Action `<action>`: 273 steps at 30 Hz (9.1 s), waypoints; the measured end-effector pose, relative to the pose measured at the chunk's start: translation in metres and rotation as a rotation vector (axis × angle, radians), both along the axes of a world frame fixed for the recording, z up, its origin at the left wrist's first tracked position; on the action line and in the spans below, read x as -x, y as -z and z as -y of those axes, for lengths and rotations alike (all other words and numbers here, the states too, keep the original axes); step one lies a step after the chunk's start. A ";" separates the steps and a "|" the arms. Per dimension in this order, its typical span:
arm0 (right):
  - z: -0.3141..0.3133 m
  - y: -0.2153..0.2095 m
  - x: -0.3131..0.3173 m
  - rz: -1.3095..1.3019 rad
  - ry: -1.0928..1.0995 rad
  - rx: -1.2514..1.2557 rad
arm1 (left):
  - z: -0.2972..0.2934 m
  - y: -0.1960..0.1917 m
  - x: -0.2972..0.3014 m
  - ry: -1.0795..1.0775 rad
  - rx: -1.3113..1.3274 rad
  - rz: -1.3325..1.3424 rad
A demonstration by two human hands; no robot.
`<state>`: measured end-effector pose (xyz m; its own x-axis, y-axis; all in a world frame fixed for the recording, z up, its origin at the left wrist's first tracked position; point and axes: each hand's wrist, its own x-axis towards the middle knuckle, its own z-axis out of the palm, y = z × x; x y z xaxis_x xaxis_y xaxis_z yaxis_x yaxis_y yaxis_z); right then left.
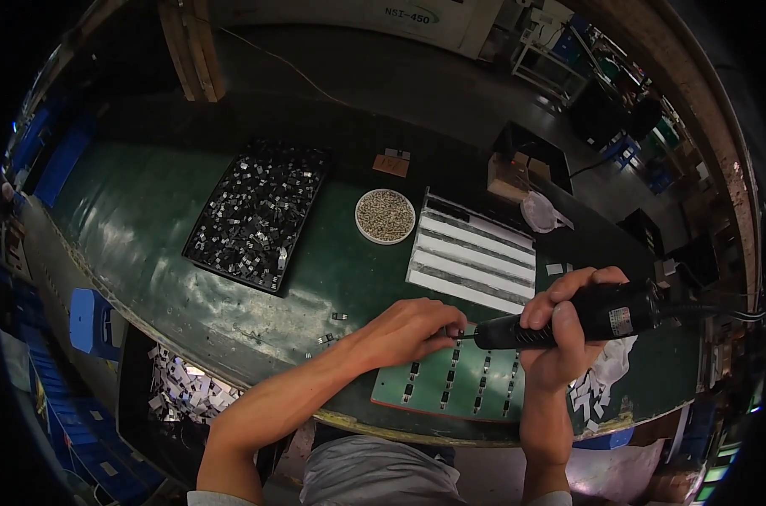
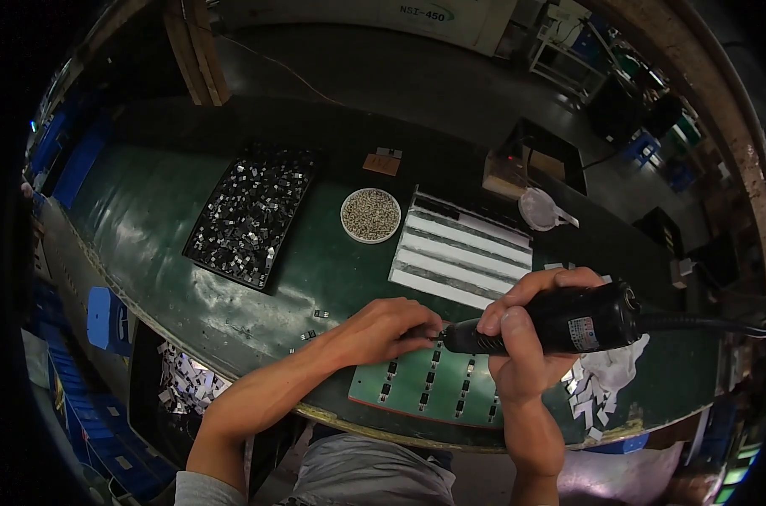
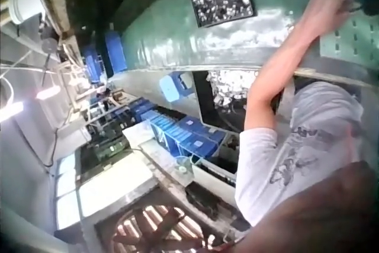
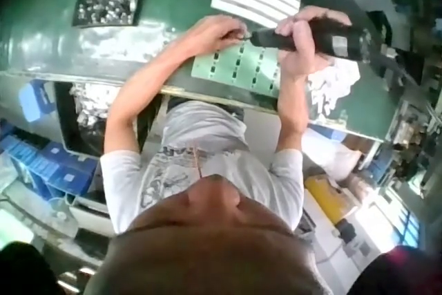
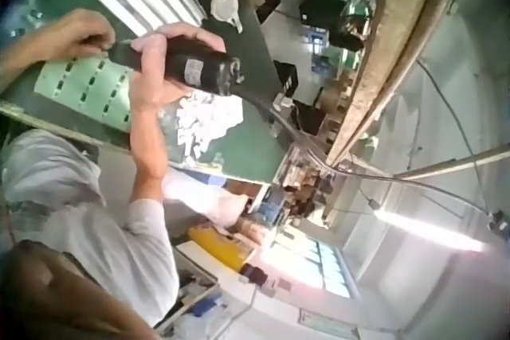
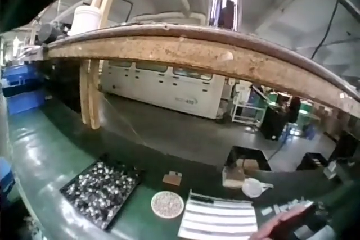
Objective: The person assembles small metal plates and electronic components into a green template, fastening them with screws using an electric screwdriver.
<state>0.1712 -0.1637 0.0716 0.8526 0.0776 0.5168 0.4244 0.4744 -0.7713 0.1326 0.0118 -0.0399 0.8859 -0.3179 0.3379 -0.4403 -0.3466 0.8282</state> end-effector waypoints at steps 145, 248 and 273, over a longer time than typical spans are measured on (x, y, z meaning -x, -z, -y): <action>0.021 -0.004 0.042 -0.173 -0.249 0.333 | -0.019 -0.002 -0.010 0.033 0.233 -0.312; -0.011 0.008 0.002 0.361 -0.145 -0.005 | -0.029 0.000 -0.013 0.084 0.420 -0.510; -0.009 0.008 0.005 0.296 -0.174 0.015 | -0.032 -0.001 -0.011 0.154 0.237 -0.374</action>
